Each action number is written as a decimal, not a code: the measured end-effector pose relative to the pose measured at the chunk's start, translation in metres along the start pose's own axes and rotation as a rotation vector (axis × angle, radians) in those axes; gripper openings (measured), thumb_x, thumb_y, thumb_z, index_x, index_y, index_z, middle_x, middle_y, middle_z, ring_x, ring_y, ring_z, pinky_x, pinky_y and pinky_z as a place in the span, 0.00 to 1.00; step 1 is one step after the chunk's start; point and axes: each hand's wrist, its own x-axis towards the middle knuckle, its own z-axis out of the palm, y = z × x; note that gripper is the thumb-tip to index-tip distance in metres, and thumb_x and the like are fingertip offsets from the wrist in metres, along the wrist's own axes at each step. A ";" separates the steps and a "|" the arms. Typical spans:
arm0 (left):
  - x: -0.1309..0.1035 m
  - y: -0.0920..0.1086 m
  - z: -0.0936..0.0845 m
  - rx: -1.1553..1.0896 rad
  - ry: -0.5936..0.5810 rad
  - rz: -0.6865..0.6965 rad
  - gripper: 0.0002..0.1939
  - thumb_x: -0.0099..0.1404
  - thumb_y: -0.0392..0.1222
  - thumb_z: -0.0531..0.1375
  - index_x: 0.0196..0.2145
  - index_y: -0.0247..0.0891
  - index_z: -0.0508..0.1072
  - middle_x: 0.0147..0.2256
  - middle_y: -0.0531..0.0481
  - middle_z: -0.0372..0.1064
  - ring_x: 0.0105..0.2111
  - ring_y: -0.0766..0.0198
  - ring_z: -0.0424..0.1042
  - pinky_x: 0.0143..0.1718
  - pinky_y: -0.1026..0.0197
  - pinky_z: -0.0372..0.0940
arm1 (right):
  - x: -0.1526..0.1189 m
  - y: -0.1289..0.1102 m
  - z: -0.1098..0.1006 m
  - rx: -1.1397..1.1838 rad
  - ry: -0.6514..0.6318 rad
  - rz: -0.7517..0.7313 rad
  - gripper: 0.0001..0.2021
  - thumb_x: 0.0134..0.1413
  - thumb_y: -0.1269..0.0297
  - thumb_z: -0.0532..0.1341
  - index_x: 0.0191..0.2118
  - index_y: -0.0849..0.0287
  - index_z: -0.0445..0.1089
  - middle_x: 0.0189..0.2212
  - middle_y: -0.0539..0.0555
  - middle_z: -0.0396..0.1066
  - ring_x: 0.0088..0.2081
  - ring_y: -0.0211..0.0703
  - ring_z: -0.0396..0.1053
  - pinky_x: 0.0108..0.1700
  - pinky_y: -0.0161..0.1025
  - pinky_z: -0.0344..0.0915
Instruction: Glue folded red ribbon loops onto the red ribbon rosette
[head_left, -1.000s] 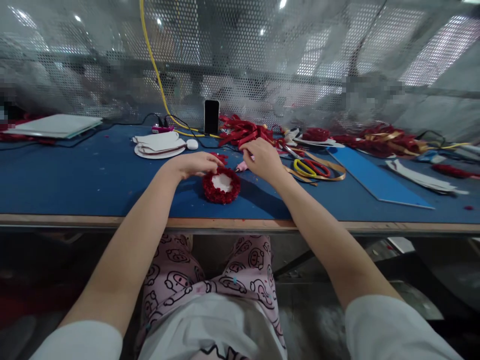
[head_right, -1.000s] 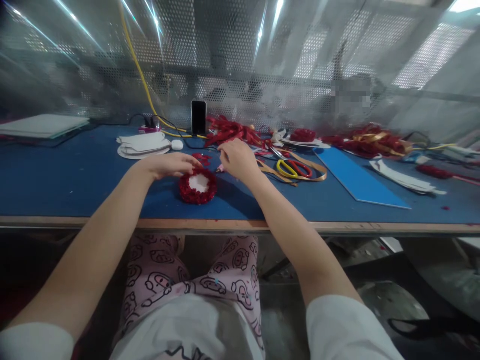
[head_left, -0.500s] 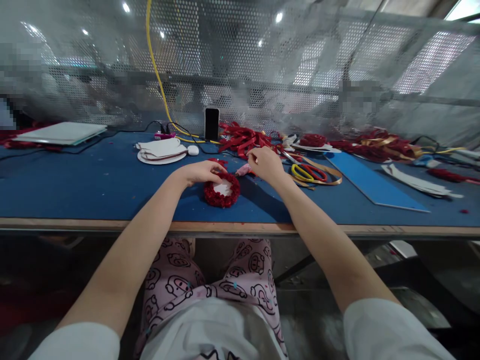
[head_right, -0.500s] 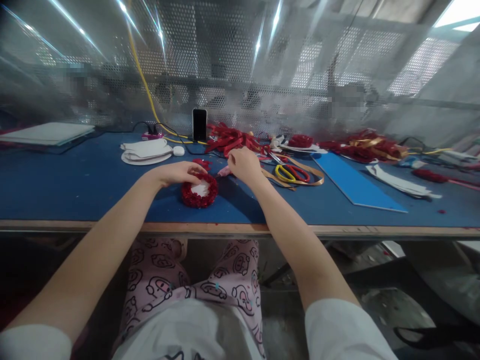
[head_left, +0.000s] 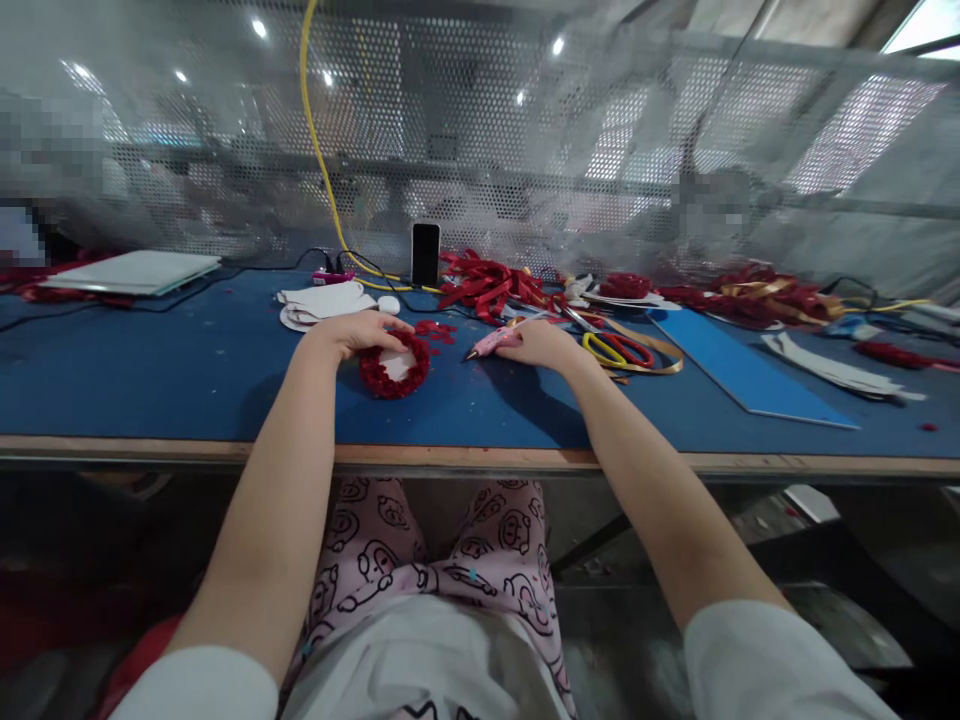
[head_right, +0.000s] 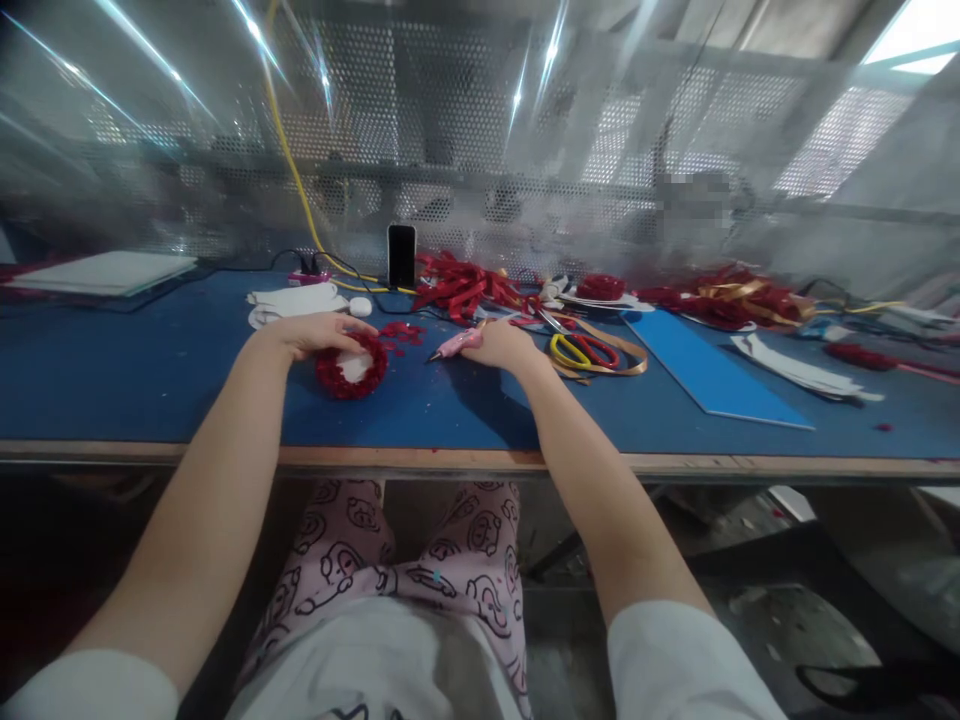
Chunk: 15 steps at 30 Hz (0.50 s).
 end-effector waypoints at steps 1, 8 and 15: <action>0.001 -0.004 -0.004 0.018 0.007 -0.031 0.34 0.44 0.40 0.73 0.52 0.39 0.79 0.41 0.44 0.81 0.41 0.57 0.78 0.42 0.61 0.71 | 0.000 0.001 0.000 -0.001 -0.015 -0.007 0.17 0.58 0.52 0.62 0.42 0.60 0.80 0.39 0.63 0.81 0.41 0.54 0.76 0.39 0.40 0.65; 0.006 -0.023 -0.023 0.152 0.155 -0.141 0.34 0.42 0.38 0.72 0.50 0.39 0.79 0.43 0.40 0.80 0.44 0.50 0.77 0.41 0.58 0.70 | -0.001 -0.003 -0.003 0.024 0.067 0.031 0.15 0.57 0.55 0.61 0.39 0.59 0.79 0.40 0.62 0.80 0.40 0.54 0.76 0.38 0.40 0.64; 0.023 -0.006 0.010 0.592 0.275 0.326 0.20 0.55 0.41 0.64 0.46 0.40 0.83 0.53 0.41 0.76 0.55 0.47 0.70 0.60 0.55 0.59 | 0.004 -0.008 0.004 0.046 0.345 0.133 0.21 0.59 0.51 0.60 0.49 0.62 0.72 0.49 0.67 0.77 0.48 0.59 0.74 0.44 0.44 0.66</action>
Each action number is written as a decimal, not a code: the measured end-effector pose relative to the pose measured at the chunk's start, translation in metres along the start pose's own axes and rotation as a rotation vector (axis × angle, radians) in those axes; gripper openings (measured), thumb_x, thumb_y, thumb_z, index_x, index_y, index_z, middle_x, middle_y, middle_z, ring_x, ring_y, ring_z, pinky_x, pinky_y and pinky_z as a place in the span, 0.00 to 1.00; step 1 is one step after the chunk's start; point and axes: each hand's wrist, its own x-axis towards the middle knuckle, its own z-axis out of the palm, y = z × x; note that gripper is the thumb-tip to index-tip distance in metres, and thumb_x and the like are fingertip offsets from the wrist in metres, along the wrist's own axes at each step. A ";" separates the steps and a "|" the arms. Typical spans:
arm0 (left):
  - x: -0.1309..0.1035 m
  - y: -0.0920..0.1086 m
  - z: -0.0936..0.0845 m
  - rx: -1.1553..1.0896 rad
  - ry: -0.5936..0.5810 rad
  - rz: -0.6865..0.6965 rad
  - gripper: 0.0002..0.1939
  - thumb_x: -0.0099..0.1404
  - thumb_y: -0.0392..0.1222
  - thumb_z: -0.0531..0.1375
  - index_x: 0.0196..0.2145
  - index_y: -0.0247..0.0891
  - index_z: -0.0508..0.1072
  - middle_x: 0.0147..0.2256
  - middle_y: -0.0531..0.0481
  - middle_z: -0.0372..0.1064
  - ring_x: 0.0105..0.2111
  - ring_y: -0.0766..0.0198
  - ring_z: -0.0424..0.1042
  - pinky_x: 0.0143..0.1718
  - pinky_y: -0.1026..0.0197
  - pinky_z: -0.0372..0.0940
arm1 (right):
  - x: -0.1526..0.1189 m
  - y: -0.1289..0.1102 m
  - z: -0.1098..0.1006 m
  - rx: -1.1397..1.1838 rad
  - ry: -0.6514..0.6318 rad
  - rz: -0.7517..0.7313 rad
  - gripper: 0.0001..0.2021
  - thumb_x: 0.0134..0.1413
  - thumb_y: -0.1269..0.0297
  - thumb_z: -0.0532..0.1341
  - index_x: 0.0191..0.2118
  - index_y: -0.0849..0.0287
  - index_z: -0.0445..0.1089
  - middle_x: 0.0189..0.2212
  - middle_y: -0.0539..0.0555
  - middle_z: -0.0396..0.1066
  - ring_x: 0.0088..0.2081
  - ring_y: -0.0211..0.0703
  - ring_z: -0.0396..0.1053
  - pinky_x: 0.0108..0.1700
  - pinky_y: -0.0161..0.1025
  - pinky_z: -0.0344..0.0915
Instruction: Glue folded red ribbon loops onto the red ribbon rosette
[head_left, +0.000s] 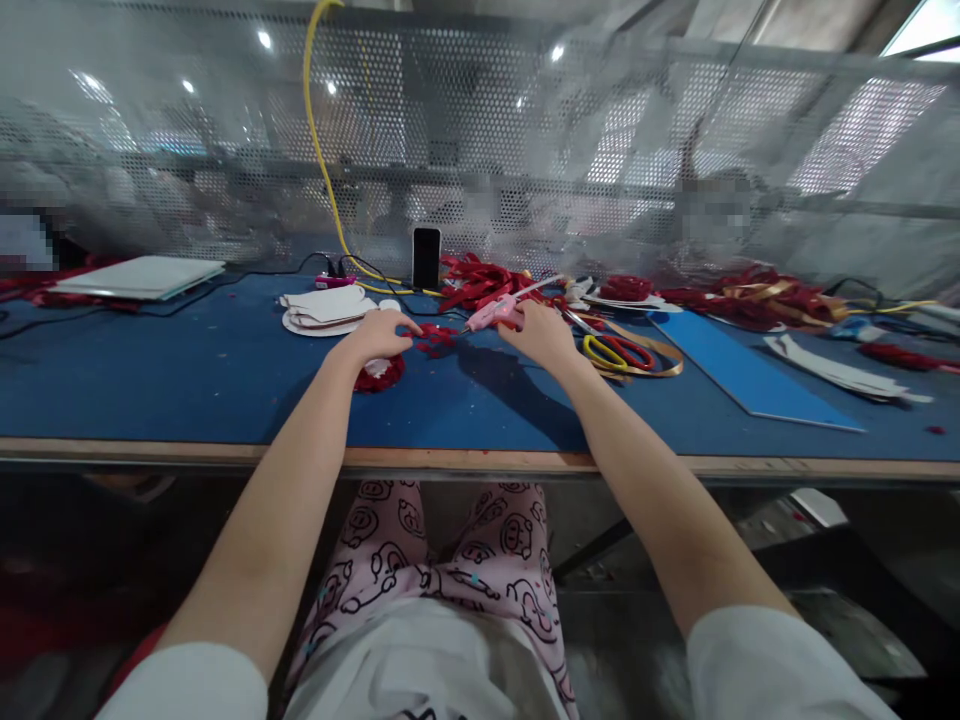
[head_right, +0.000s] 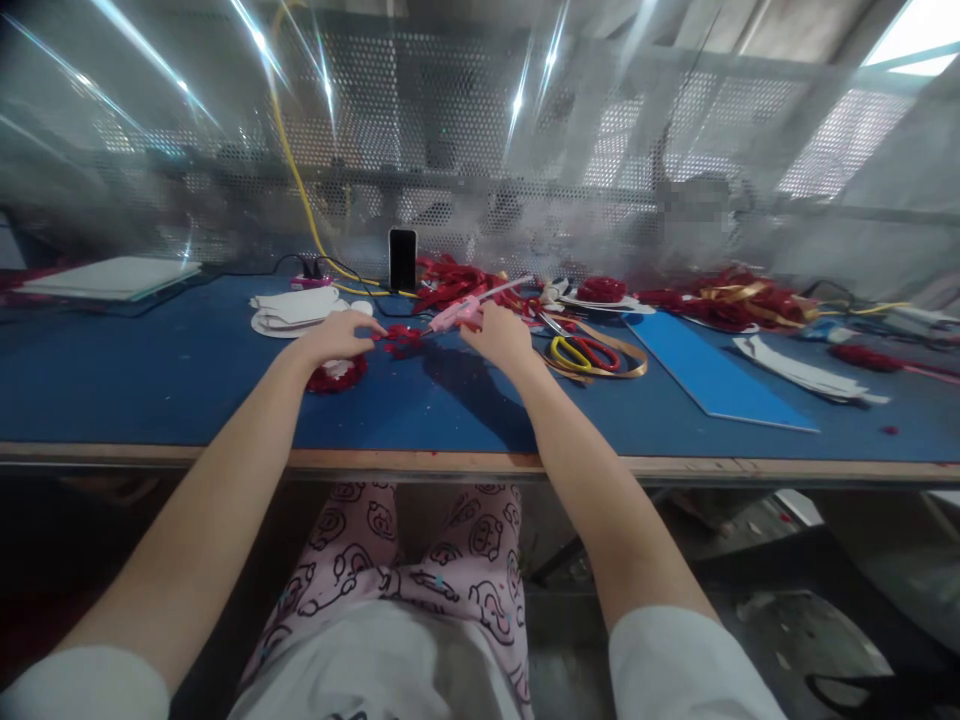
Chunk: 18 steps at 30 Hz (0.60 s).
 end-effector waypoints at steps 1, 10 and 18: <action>0.002 0.004 0.006 0.031 0.014 0.052 0.18 0.59 0.42 0.63 0.45 0.40 0.84 0.53 0.40 0.76 0.56 0.47 0.69 0.62 0.53 0.56 | 0.000 -0.001 0.002 0.003 0.024 0.006 0.21 0.58 0.51 0.60 0.50 0.62 0.71 0.50 0.67 0.76 0.49 0.60 0.74 0.44 0.45 0.66; 0.004 0.013 0.035 0.289 0.039 0.113 0.14 0.68 0.50 0.60 0.43 0.44 0.83 0.56 0.44 0.73 0.55 0.46 0.64 0.58 0.45 0.57 | 0.002 -0.006 0.010 0.082 0.069 0.070 0.18 0.59 0.54 0.59 0.49 0.61 0.69 0.50 0.68 0.74 0.51 0.61 0.71 0.48 0.49 0.66; 0.014 0.007 0.040 0.231 0.050 0.235 0.12 0.68 0.43 0.59 0.36 0.38 0.82 0.53 0.40 0.74 0.53 0.48 0.67 0.56 0.48 0.61 | 0.009 0.001 0.014 0.116 0.091 0.074 0.19 0.56 0.51 0.62 0.46 0.60 0.69 0.47 0.69 0.73 0.50 0.64 0.70 0.49 0.53 0.66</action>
